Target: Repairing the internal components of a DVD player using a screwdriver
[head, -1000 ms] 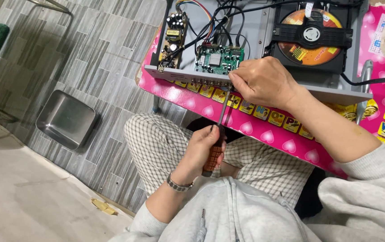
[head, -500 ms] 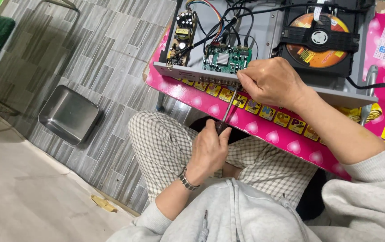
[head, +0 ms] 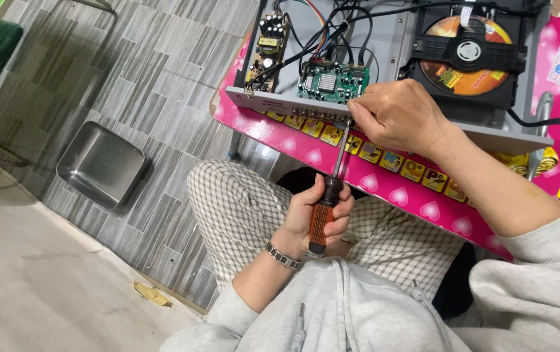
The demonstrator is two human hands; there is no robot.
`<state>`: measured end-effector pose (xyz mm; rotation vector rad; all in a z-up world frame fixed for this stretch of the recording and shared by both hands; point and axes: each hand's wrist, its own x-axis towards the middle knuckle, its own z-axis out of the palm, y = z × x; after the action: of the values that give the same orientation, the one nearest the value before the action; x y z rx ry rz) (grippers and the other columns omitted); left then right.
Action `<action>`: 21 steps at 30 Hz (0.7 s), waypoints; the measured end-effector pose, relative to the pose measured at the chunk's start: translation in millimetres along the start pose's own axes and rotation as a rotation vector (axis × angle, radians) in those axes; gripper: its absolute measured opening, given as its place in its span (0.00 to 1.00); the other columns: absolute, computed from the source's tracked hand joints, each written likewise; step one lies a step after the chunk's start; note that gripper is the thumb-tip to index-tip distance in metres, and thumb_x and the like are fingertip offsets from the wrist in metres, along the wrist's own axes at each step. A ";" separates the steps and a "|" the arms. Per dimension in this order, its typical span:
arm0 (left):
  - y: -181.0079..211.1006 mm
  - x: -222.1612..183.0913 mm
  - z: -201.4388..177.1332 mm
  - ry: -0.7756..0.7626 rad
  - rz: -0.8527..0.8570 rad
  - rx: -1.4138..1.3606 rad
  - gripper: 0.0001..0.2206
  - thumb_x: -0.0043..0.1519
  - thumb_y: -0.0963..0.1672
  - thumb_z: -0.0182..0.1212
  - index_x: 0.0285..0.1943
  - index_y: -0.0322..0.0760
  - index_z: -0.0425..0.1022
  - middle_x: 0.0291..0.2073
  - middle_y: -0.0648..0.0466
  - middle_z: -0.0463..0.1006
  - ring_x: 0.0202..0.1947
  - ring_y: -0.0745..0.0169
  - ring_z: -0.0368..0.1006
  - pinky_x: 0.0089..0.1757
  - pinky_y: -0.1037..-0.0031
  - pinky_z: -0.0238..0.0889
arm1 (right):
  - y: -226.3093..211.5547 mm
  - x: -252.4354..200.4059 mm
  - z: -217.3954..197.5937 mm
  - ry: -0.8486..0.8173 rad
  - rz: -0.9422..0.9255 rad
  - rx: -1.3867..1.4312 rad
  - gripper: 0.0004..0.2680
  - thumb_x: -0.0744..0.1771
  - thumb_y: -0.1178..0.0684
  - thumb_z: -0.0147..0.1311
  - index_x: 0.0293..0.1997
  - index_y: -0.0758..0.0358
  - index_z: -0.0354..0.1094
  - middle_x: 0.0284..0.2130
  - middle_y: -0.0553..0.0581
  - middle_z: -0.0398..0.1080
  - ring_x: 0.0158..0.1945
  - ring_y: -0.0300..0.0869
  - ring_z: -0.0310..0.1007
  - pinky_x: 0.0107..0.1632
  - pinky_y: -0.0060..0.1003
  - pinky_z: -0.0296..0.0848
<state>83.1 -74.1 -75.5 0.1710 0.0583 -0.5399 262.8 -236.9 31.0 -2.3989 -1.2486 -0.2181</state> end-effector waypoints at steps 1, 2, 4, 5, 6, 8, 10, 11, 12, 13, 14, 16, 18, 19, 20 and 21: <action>-0.5 0.4 -1.5 -0.066 -0.046 -0.096 0.24 0.70 0.57 0.44 0.49 0.31 0.60 0.25 0.52 0.56 0.13 0.60 0.60 0.14 0.67 0.61 | -0.8 -0.2 0.3 0.003 -0.001 0.006 0.16 0.72 0.47 0.45 0.23 0.56 0.68 0.19 0.56 0.68 0.26 0.55 0.73 0.29 0.42 0.70; -3.3 1.5 -2.9 -0.067 -0.049 -0.097 0.24 0.70 0.57 0.44 0.49 0.31 0.60 0.25 0.52 0.56 0.13 0.60 0.60 0.14 0.67 0.61 | -0.6 -1.4 0.9 0.002 0.001 0.005 0.16 0.72 0.47 0.45 0.23 0.56 0.68 0.19 0.56 0.68 0.26 0.55 0.73 0.29 0.42 0.70; -6.1 4.7 -5.5 -0.121 -0.057 -0.141 0.24 0.69 0.58 0.44 0.48 0.34 0.59 0.25 0.53 0.56 0.13 0.61 0.61 0.16 0.68 0.63 | 0.4 -0.8 1.9 0.011 -0.005 -0.007 0.17 0.72 0.46 0.44 0.23 0.55 0.69 0.18 0.56 0.67 0.26 0.55 0.72 0.29 0.42 0.70; -6.8 4.4 -6.2 -0.124 -0.059 -0.141 0.24 0.69 0.58 0.44 0.48 0.34 0.59 0.25 0.53 0.56 0.13 0.61 0.61 0.16 0.68 0.63 | -0.1 -0.7 1.8 0.012 -0.004 -0.010 0.17 0.72 0.46 0.44 0.23 0.55 0.69 0.18 0.56 0.67 0.26 0.55 0.72 0.29 0.42 0.70; -7.5 4.4 -7.0 -0.086 -0.043 -0.106 0.24 0.69 0.58 0.43 0.48 0.33 0.59 0.25 0.53 0.57 0.13 0.60 0.62 0.15 0.68 0.63 | -0.4 -0.4 1.8 0.012 0.000 -0.013 0.17 0.72 0.46 0.44 0.23 0.55 0.69 0.18 0.56 0.67 0.26 0.55 0.73 0.29 0.41 0.70; -7.8 2.4 -3.8 -0.051 -0.031 -0.075 0.25 0.69 0.58 0.42 0.49 0.33 0.60 0.25 0.52 0.58 0.13 0.60 0.62 0.15 0.68 0.63 | 0.3 -1.2 2.2 0.008 0.008 -0.019 0.17 0.72 0.46 0.43 0.23 0.54 0.68 0.18 0.55 0.67 0.25 0.54 0.73 0.29 0.41 0.70; -6.4 -1.7 4.2 0.147 0.103 0.213 0.25 0.70 0.56 0.44 0.52 0.28 0.65 0.25 0.46 0.66 0.13 0.56 0.66 0.13 0.67 0.62 | 1.9 -1.7 3.5 0.002 0.022 -0.002 0.17 0.72 0.45 0.44 0.22 0.54 0.68 0.18 0.55 0.68 0.25 0.52 0.73 0.29 0.40 0.70; -0.9 -2.9 12.9 0.143 0.102 0.217 0.25 0.70 0.56 0.44 0.52 0.28 0.65 0.25 0.46 0.66 0.13 0.56 0.66 0.13 0.67 0.62 | 2.0 -0.5 2.1 0.006 0.022 -0.006 0.17 0.72 0.45 0.44 0.22 0.54 0.68 0.18 0.55 0.68 0.25 0.52 0.73 0.29 0.40 0.70; 4.6 -4.2 21.7 0.247 0.165 0.373 0.22 0.71 0.53 0.45 0.51 0.27 0.66 0.24 0.43 0.67 0.11 0.52 0.67 0.12 0.66 0.63 | 2.3 0.7 0.7 0.007 0.015 -0.006 0.17 0.72 0.45 0.43 0.22 0.54 0.68 0.18 0.54 0.67 0.25 0.52 0.73 0.29 0.39 0.70; 8.3 -7.9 30.1 0.358 0.228 0.525 0.19 0.71 0.50 0.46 0.49 0.26 0.67 0.22 0.41 0.69 0.10 0.49 0.68 0.11 0.64 0.63 | 1.4 0.6 1.3 0.002 0.009 0.002 0.17 0.72 0.45 0.43 0.22 0.54 0.67 0.18 0.54 0.67 0.24 0.51 0.73 0.29 0.39 0.71; 9.5 -5.9 19.2 0.362 0.227 0.524 0.19 0.71 0.50 0.46 0.49 0.26 0.67 0.22 0.41 0.69 0.10 0.49 0.68 0.11 0.64 0.63 | 0.6 -0.4 1.5 0.001 0.010 0.006 0.17 0.72 0.45 0.43 0.22 0.54 0.67 0.18 0.54 0.67 0.24 0.51 0.73 0.29 0.39 0.71; 14.1 -0.1 -2.5 0.428 0.290 0.886 0.15 0.72 0.44 0.42 0.46 0.23 0.70 0.22 0.36 0.75 0.16 0.44 0.76 0.16 0.61 0.71 | -0.5 -0.3 0.7 -0.005 0.014 0.015 0.16 0.71 0.46 0.45 0.23 0.55 0.69 0.18 0.55 0.68 0.24 0.52 0.73 0.28 0.40 0.70; 9.9 1.3 22.3 0.469 0.294 1.000 0.15 0.72 0.43 0.39 0.47 0.26 0.72 0.20 0.38 0.74 0.15 0.48 0.75 0.15 0.65 0.70 | -0.2 0.2 1.1 -0.005 0.011 0.025 0.16 0.72 0.46 0.45 0.23 0.56 0.69 0.17 0.56 0.68 0.24 0.53 0.73 0.27 0.40 0.70; 8.7 2.5 34.7 0.504 0.296 1.117 0.16 0.72 0.42 0.37 0.47 0.29 0.73 0.18 0.41 0.74 0.13 0.52 0.73 0.15 0.69 0.69 | 0.3 0.7 1.2 0.000 0.011 0.032 0.17 0.72 0.46 0.45 0.23 0.57 0.69 0.17 0.56 0.67 0.24 0.54 0.72 0.27 0.41 0.70; 9.2 4.2 38.2 0.505 0.296 1.119 0.16 0.72 0.42 0.37 0.47 0.29 0.73 0.18 0.41 0.74 0.13 0.52 0.73 0.15 0.69 0.69 | 2.2 2.9 1.0 0.001 0.010 0.033 0.17 0.72 0.46 0.45 0.23 0.57 0.69 0.17 0.56 0.67 0.24 0.54 0.72 0.27 0.41 0.70; 6.7 3.2 41.4 0.464 0.287 0.955 0.17 0.72 0.43 0.34 0.48 0.27 0.71 0.19 0.41 0.72 0.12 0.51 0.71 0.12 0.67 0.67 | 2.4 1.9 1.9 -0.005 0.020 0.031 0.18 0.72 0.45 0.44 0.22 0.56 0.68 0.17 0.55 0.67 0.23 0.52 0.72 0.27 0.39 0.69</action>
<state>89.7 -77.4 -34.1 1.2186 0.2217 -0.1936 265.6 -235.8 29.2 -2.3854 -1.2203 -0.1857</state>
